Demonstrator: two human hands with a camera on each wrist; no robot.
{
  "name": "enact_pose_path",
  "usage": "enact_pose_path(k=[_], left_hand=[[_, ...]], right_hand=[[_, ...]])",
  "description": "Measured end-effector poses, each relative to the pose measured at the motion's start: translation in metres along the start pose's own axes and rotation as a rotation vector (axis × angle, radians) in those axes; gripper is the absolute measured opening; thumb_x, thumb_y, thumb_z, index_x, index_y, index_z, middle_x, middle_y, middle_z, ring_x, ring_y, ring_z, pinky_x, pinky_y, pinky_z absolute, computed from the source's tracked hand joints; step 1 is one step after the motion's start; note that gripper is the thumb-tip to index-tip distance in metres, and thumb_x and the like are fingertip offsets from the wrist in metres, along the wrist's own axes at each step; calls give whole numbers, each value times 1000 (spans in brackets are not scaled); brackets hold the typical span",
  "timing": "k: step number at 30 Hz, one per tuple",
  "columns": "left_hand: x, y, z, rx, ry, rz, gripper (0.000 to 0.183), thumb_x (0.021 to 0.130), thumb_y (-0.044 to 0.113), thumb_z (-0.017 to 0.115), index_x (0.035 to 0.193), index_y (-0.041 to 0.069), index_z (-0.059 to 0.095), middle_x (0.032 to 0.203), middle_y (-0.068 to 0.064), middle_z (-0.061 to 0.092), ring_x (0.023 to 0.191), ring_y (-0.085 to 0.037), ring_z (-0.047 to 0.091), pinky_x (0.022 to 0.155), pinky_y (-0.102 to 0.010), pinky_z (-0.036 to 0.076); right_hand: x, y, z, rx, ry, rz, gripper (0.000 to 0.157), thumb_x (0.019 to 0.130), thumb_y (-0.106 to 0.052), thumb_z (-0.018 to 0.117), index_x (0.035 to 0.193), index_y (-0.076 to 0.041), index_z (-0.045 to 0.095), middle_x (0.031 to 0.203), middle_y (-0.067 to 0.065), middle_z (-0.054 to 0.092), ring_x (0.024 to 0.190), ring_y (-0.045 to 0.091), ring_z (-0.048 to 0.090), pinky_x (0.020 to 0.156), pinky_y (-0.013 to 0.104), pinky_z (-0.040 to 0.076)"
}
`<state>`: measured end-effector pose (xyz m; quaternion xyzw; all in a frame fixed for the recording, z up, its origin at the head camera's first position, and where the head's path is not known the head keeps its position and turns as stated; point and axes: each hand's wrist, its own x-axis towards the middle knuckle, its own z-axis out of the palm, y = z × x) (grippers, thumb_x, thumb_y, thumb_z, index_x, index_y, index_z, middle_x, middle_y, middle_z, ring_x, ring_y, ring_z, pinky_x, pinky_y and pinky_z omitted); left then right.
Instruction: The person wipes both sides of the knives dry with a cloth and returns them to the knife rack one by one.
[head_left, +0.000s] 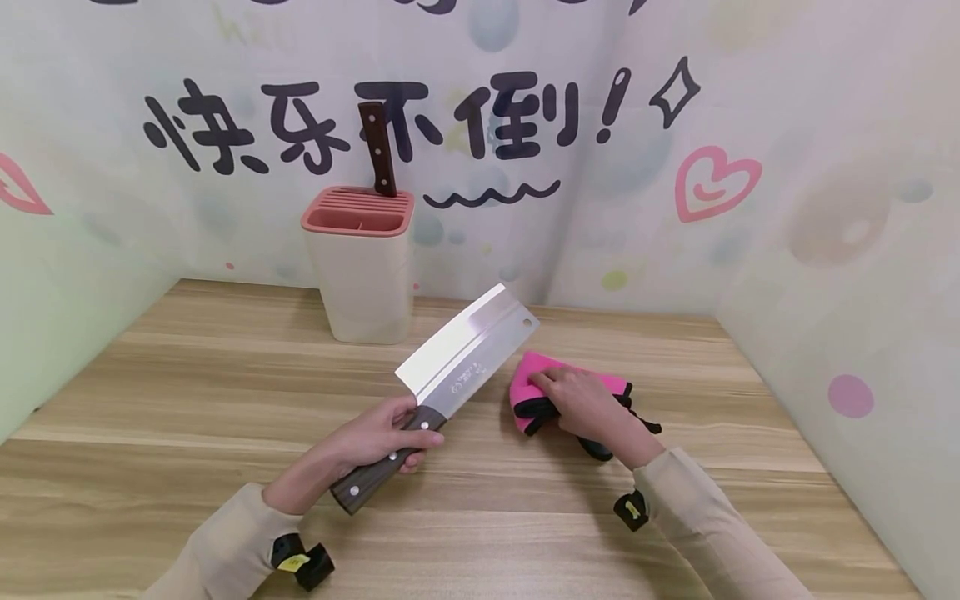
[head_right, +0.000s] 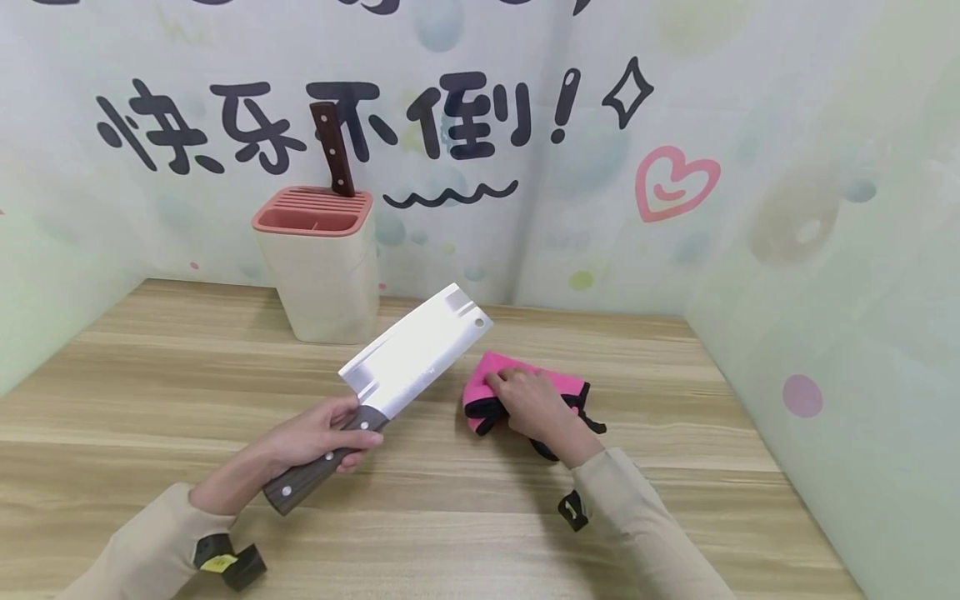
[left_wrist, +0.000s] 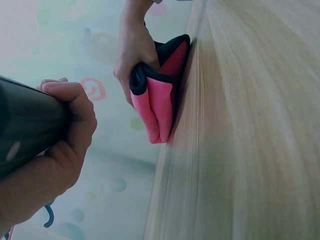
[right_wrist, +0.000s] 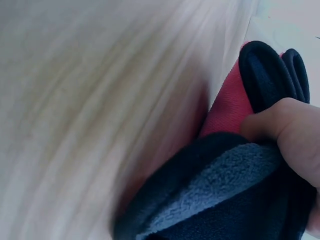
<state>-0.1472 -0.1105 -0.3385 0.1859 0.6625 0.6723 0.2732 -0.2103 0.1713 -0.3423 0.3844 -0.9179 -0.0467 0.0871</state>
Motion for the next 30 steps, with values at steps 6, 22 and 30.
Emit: enact_pose_path(k=[6,22,30], left_hand=[[1,1,1,8,4,1,41,85,8,59,109,-15,34,61,-3,49,50,-8,46,47,-18,41],[2,4,5,10,10,-2,35,85,8,59,104,-12,37,63,-4,50,50,-8,47,47,-18,42],[2,7,7,-4,7,-2,26,85,8,58,90,-4,37,60,-3,48,49,-7,46,47,-19,41]], right_hand=[[-1,-4,2,10,-39,0,40,62,4,70,98,-4,55,86,9,59,76,24,60,63,37,52],[-12,-15,-2,18,-112,14,64,70,-28,74,119,4,47,114,22,53,104,33,53,78,43,49],[-5,-23,-21,60,128,-141,52,79,-41,63,109,0,57,99,11,61,85,23,61,73,35,51]])
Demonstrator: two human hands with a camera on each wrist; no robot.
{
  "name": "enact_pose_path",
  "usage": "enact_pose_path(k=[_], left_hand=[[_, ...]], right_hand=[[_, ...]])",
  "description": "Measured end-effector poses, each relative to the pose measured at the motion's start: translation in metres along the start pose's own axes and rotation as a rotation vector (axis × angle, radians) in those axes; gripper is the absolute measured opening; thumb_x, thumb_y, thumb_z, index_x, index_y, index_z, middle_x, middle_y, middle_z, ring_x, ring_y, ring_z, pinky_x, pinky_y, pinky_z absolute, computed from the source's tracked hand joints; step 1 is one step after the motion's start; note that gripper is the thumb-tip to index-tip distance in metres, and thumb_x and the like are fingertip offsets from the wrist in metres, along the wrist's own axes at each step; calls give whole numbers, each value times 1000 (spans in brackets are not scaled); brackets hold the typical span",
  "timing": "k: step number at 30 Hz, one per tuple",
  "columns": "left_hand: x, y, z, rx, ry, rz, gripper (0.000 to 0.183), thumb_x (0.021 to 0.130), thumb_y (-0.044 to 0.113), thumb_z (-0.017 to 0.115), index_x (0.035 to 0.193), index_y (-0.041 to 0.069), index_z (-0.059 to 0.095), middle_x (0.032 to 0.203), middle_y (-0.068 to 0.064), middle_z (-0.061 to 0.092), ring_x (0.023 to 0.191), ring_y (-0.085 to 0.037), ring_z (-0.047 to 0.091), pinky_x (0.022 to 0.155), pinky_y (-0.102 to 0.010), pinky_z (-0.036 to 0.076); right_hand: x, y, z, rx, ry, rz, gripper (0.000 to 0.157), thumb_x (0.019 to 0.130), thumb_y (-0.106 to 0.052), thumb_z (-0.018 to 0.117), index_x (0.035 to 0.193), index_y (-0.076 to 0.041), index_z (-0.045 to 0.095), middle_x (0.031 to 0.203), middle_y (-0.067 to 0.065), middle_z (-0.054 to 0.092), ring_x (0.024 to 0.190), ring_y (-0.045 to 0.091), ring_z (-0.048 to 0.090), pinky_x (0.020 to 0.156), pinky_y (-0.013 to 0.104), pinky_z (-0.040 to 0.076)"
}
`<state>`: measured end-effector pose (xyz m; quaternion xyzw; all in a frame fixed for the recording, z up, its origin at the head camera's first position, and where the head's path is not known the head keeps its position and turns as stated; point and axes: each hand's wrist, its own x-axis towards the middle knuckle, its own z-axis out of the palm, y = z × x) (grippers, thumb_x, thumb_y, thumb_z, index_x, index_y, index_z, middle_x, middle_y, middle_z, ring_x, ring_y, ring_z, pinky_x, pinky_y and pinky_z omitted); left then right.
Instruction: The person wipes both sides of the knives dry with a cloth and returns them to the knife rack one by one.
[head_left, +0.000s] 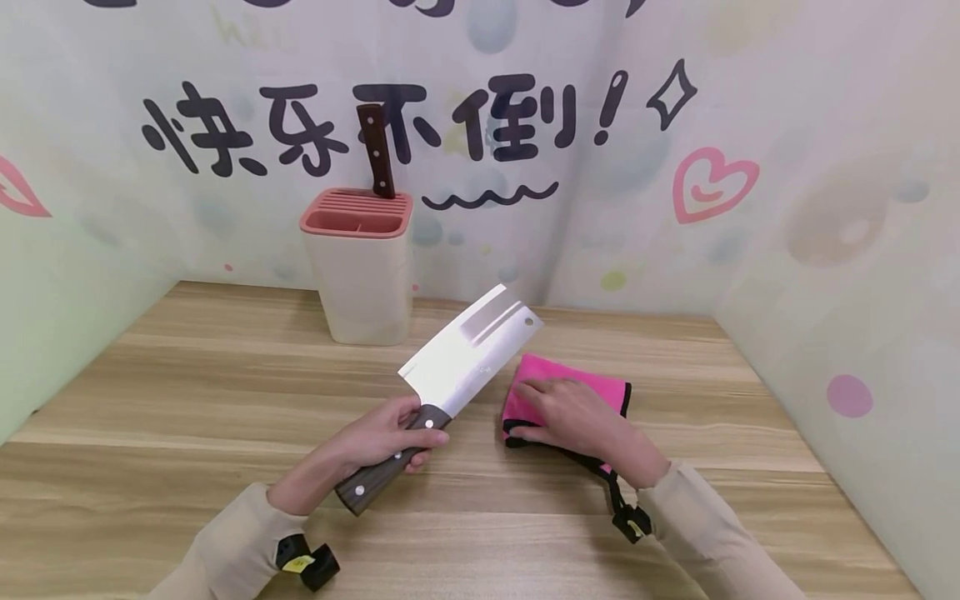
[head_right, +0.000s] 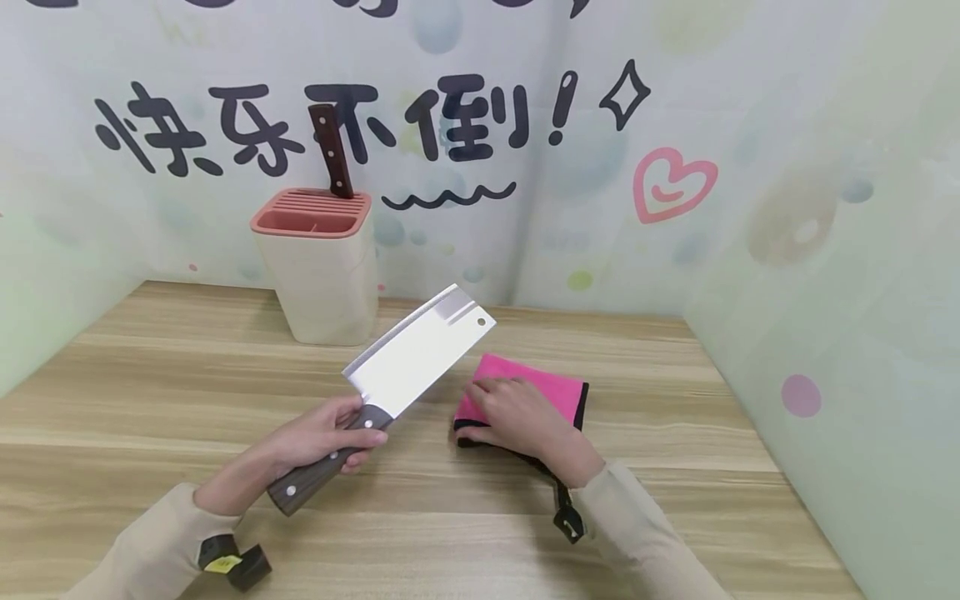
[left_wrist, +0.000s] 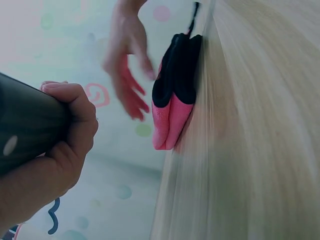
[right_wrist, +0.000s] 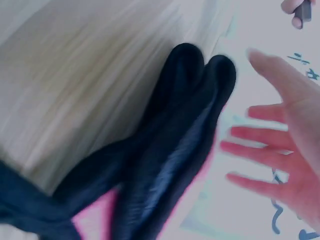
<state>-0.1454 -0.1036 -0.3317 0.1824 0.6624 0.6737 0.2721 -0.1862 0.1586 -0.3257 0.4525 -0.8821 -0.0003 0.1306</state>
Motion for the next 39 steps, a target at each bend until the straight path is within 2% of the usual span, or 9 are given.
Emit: enact_pose_path(k=[3,6,11,15,19,23,27,32,39], left_hand=[[1,1,1,-5,-1,5,24,86,8,58,87,-2,35,60,-3,48,50,-7,46,47,-19,41],[2,3,2,10,-1,15,24,86,9,57,88,-3,36,62,-3,48,51,-7,46,47,-19,40],[6,7,5,57,1,28,25,87,13,56,91,-3,37,62,-3,49,52,-7,47,48,-19,41],[9,10,8,72,5,43,25,88,13,55,91,-3,37,61,-2,49,51,-7,47,49,-19,42],[12,12,12,88,-21,76,22,88,11,54,95,-6,41,60,-2,49,50,-7,46,48,-18,41],[15,14,16,115,-53,109,19,88,8,52,99,-6,45,60,-1,49,50,-8,46,48,-19,41],[17,15,19,141,-67,132,15,88,5,49,97,-6,44,60,-2,47,50,-9,46,48,-19,41],[18,16,22,181,-51,140,14,88,6,50,94,-5,43,58,-2,47,47,-9,46,47,-19,41],[18,18,24,181,-61,110,15,88,7,51,94,-6,46,67,-5,53,48,-8,48,46,-21,44]], right_hand=[[7,-7,-6,-28,175,-103,31,77,-29,67,94,-4,62,82,4,61,69,15,59,62,28,50],[13,-16,-10,-61,299,-184,28,73,-24,69,92,-5,62,83,2,59,68,12,57,60,25,49],[22,-29,-11,-216,405,-262,42,71,-30,70,105,-9,58,93,1,59,76,11,56,62,21,48],[27,-35,-10,-377,473,-293,37,73,-26,67,104,-9,58,87,1,56,71,11,53,58,18,44],[31,-41,-7,-446,494,-321,26,87,-17,50,109,-5,58,98,6,58,85,17,56,71,23,46],[35,-44,-3,-482,488,-328,30,95,-10,34,115,-3,56,108,9,57,97,19,55,81,28,46],[37,-47,0,-504,492,-315,30,92,-8,36,114,-2,56,112,10,57,103,20,55,84,29,45],[39,-48,2,-492,514,-297,31,88,-10,40,113,-2,56,113,9,58,106,19,54,87,29,44],[40,-44,3,-481,559,-309,29,93,-7,35,106,-4,60,108,7,61,100,17,57,79,27,48]])
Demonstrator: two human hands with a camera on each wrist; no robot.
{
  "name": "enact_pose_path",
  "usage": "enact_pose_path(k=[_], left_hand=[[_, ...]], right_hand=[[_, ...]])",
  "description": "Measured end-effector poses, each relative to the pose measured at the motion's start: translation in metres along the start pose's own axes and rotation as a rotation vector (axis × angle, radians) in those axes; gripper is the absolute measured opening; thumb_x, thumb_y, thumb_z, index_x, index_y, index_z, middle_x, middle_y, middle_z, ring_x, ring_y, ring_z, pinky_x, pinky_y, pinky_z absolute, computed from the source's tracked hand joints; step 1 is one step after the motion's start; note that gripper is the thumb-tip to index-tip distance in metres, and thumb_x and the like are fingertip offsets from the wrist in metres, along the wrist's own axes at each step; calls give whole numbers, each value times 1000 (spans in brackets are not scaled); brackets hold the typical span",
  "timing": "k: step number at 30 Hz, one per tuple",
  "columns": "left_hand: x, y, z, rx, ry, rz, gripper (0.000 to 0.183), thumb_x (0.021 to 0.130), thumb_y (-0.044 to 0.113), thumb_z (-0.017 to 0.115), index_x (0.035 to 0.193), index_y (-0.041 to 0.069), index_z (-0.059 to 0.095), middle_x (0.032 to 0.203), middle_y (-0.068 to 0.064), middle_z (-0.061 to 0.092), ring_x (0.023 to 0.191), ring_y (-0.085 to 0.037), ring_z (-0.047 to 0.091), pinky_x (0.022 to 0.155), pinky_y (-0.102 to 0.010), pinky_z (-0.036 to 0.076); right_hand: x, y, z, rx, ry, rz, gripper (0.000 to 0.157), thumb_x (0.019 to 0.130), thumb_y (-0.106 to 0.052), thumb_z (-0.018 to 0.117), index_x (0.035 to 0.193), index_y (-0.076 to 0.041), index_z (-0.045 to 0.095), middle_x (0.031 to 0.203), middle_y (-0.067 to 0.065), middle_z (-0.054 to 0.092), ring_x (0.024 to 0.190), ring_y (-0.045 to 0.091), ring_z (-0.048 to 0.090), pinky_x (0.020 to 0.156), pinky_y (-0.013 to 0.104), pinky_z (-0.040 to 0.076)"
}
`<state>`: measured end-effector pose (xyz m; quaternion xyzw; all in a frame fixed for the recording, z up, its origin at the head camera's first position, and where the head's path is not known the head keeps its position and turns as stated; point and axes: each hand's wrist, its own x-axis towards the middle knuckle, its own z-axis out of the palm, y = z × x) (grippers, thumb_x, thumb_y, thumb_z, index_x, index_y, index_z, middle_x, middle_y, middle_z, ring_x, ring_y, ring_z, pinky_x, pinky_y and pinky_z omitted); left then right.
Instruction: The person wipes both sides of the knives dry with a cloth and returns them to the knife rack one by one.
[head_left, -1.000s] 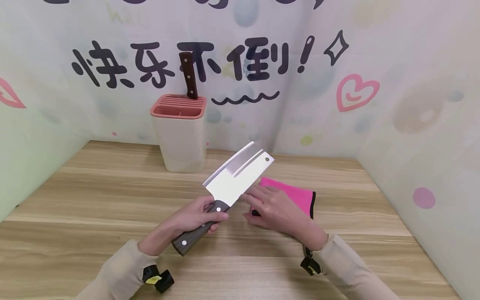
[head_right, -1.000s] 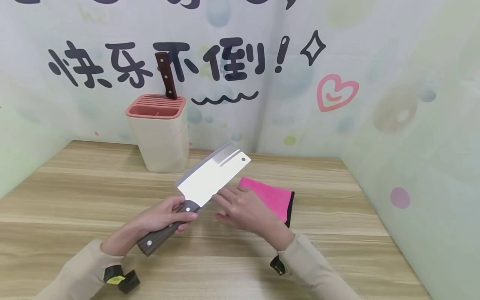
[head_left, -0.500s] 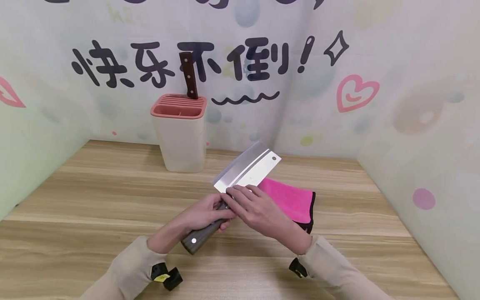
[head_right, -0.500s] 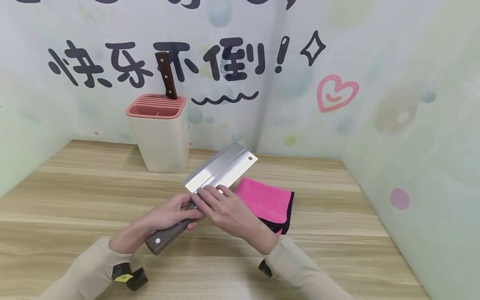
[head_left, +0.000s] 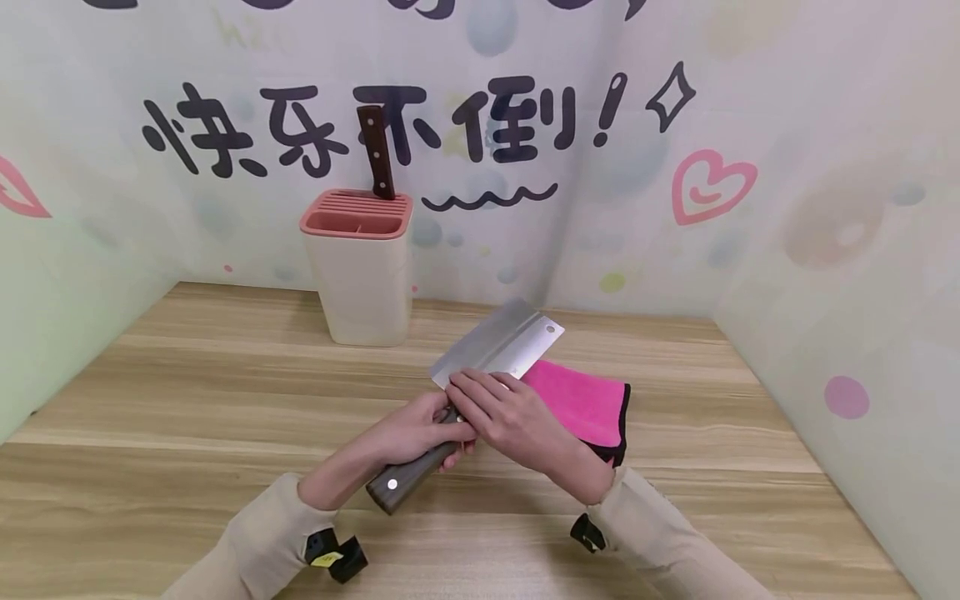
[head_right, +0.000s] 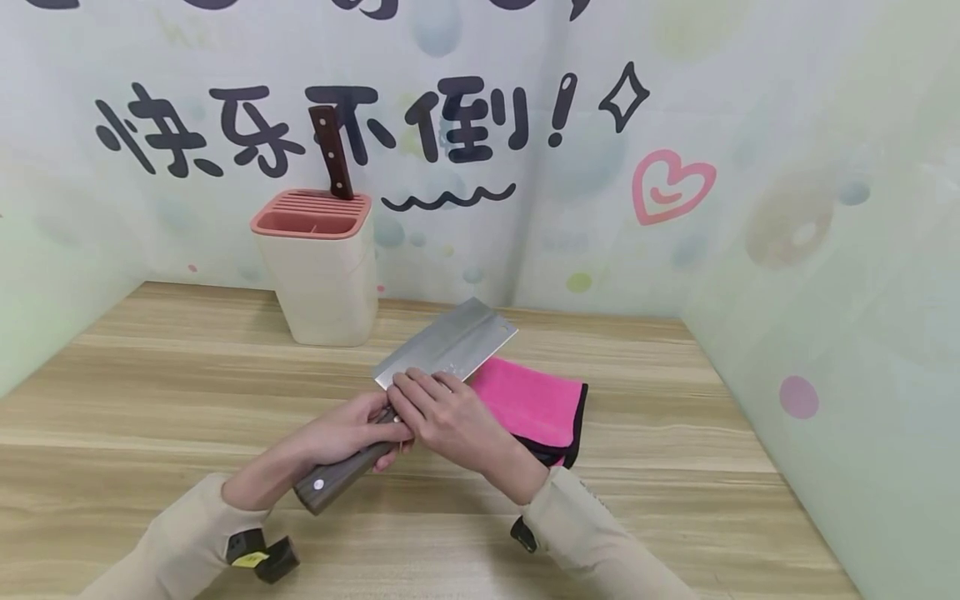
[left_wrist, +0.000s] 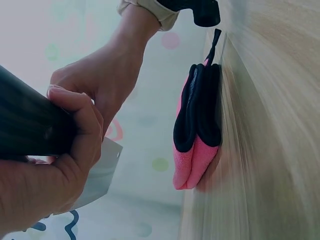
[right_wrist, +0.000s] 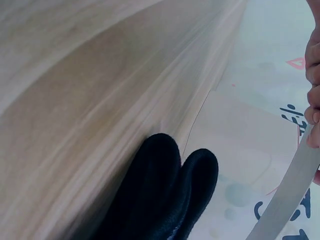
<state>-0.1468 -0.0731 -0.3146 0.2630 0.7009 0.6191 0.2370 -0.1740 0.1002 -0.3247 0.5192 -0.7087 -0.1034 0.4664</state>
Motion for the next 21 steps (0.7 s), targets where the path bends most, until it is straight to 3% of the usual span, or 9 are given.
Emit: enact_pose_path(k=[11,15,18,21], left_hand=[[6,14,-6,34,-130,7,22,90,10,48,83,-10,49,60,-2,52,45,-8,48,47,-21,45],[7,23,-11,-57,-181,-37,24,94,17,42,88,-6,49,68,-4,54,49,-9,50,48,-21,46],[7,29,-14,-139,-180,-66,34,97,27,34,95,-4,49,75,-5,55,53,-10,52,50,-22,46],[5,34,-17,-159,-149,-39,40,98,27,26,98,-6,49,77,-5,57,58,-10,54,54,-22,47]], right_hand=[[-1,4,1,65,115,84,30,95,-8,35,99,-3,64,98,7,66,90,17,62,71,27,51],[1,8,-2,114,148,132,30,93,-5,35,97,-2,64,97,8,66,89,19,63,71,28,52],[2,11,-5,170,155,178,31,92,0,33,99,-1,63,98,9,66,88,20,63,72,30,52],[4,14,-7,233,164,239,26,87,4,39,101,0,61,96,10,66,86,20,63,72,30,52]])
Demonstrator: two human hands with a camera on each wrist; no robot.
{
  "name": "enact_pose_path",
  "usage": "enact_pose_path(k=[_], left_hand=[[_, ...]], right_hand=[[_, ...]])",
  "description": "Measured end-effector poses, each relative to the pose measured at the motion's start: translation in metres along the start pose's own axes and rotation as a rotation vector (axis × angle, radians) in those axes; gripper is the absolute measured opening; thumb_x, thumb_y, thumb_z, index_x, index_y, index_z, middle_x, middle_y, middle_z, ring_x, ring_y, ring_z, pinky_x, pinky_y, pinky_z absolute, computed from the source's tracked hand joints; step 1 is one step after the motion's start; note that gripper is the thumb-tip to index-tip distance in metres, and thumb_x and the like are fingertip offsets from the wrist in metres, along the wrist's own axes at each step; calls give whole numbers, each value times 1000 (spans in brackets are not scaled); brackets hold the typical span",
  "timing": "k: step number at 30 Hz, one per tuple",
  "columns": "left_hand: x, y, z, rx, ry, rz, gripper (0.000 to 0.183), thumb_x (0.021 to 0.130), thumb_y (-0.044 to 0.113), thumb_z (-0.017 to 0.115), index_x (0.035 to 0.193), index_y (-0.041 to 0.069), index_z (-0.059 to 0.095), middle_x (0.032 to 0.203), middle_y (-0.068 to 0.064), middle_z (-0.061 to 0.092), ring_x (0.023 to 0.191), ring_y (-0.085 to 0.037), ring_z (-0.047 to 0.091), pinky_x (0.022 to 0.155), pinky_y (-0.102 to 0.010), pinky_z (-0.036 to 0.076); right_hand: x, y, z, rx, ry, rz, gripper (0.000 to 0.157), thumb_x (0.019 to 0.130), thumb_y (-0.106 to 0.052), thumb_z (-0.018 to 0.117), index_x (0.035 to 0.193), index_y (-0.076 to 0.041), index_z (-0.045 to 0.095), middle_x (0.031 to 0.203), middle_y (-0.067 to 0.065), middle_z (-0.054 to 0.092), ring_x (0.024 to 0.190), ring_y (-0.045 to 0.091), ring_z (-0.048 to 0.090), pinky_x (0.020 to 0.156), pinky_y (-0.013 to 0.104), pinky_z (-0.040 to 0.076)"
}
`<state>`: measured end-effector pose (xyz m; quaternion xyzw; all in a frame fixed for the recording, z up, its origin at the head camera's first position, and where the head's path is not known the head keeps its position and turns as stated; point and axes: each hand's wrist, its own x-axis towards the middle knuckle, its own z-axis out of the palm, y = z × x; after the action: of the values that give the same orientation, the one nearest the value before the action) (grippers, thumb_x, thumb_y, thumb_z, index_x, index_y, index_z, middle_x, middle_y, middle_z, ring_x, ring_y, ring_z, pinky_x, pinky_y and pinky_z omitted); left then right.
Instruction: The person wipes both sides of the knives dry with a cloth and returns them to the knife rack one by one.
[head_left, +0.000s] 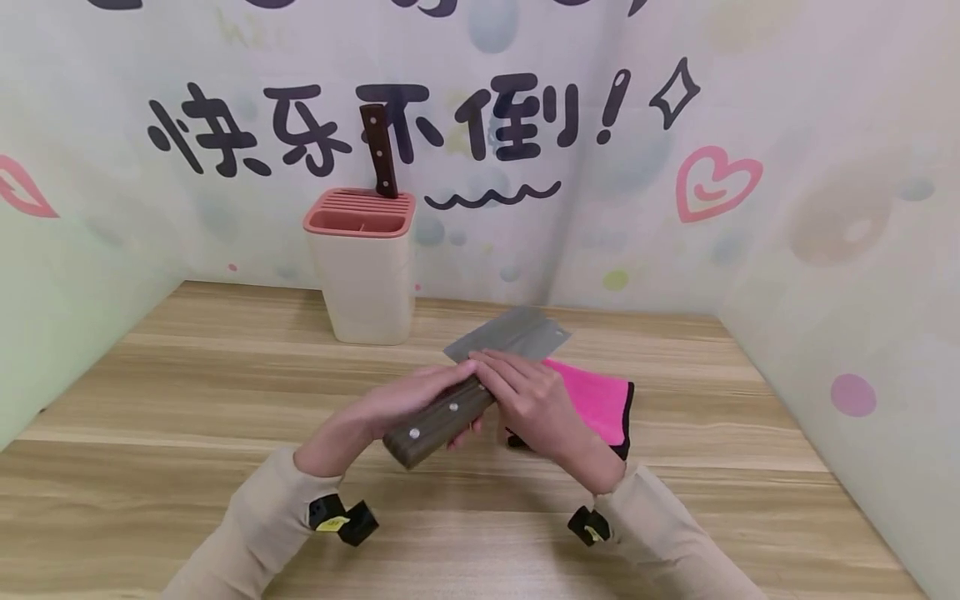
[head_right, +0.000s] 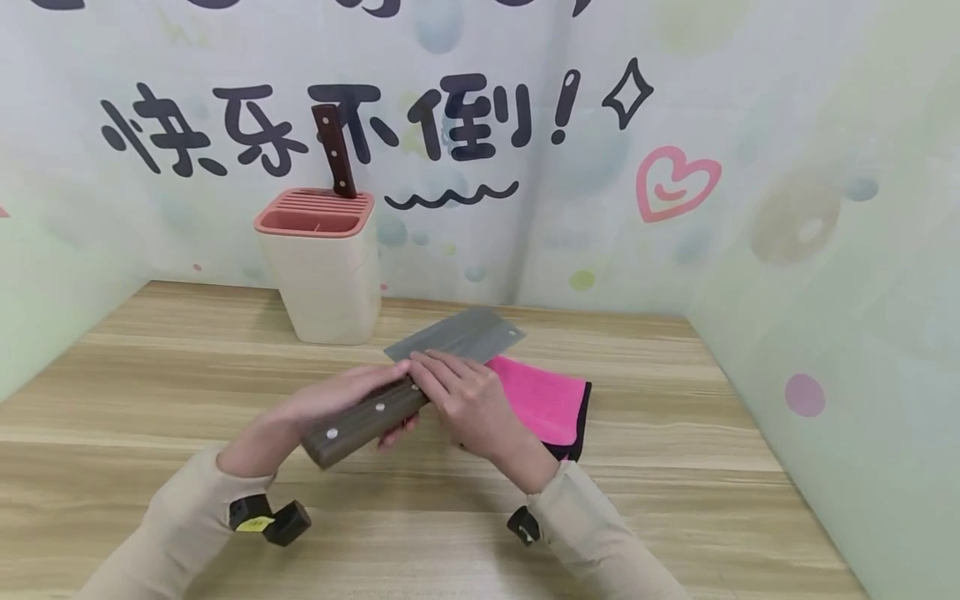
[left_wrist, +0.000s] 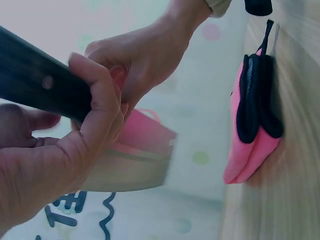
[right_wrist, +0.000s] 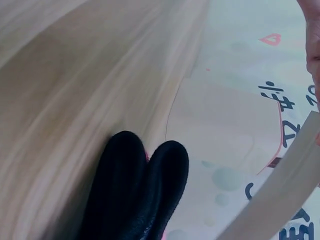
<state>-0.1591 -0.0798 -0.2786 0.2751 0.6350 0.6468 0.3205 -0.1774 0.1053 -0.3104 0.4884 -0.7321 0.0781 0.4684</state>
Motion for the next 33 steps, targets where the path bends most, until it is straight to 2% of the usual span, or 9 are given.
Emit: enact_pose_path(k=[3,6,9,12,16,19,23,27,33], left_hand=[[-3,2,-2,48,16,96,32,97,16,28,103,-11,45,79,-5,58,67,-10,56,63,-24,48],[-4,3,-1,211,67,234,19,92,2,42,106,-12,44,85,-11,57,77,-13,55,71,-28,48],[-1,5,5,447,238,308,28,81,0,61,105,-7,50,94,-16,59,85,-18,56,75,-30,49],[4,7,12,637,453,356,33,75,7,70,103,-3,56,100,-15,62,91,-21,59,77,-28,49],[11,5,17,830,696,488,32,68,11,76,92,-2,60,80,-12,64,70,-19,62,62,-25,50],[13,4,17,934,818,617,37,63,13,80,89,-1,58,73,-8,57,60,-15,54,51,-22,44],[14,7,15,979,813,740,45,64,12,80,100,-1,56,89,-9,57,77,-17,54,64,-25,47],[14,13,16,973,768,784,41,68,7,76,102,-3,56,97,-13,61,90,-22,59,78,-32,48],[14,17,22,929,829,746,34,70,9,74,95,-4,56,85,-14,64,74,-22,59,65,-31,47]], right_hand=[[1,2,0,76,16,79,29,76,10,54,103,1,60,93,12,65,81,21,64,69,31,53],[3,4,0,154,22,162,41,65,15,63,103,0,59,90,12,64,79,23,64,68,32,53],[5,6,0,221,25,232,41,65,16,62,103,-1,59,90,12,64,81,24,64,70,33,53],[8,6,0,283,24,293,43,65,16,64,104,-1,58,92,13,64,84,25,63,71,35,53],[11,5,-1,353,27,362,43,64,18,64,103,0,58,91,13,65,81,22,63,68,33,53],[14,4,-1,398,34,414,34,64,17,64,94,2,60,82,11,64,69,17,60,58,30,50],[18,3,1,486,44,488,19,70,13,65,85,4,60,75,12,65,65,19,62,56,27,51],[24,1,2,581,40,557,15,75,12,58,88,6,61,81,17,66,73,25,65,63,29,54],[32,0,3,627,12,614,19,75,14,54,91,7,61,84,19,66,77,26,65,66,30,54]])
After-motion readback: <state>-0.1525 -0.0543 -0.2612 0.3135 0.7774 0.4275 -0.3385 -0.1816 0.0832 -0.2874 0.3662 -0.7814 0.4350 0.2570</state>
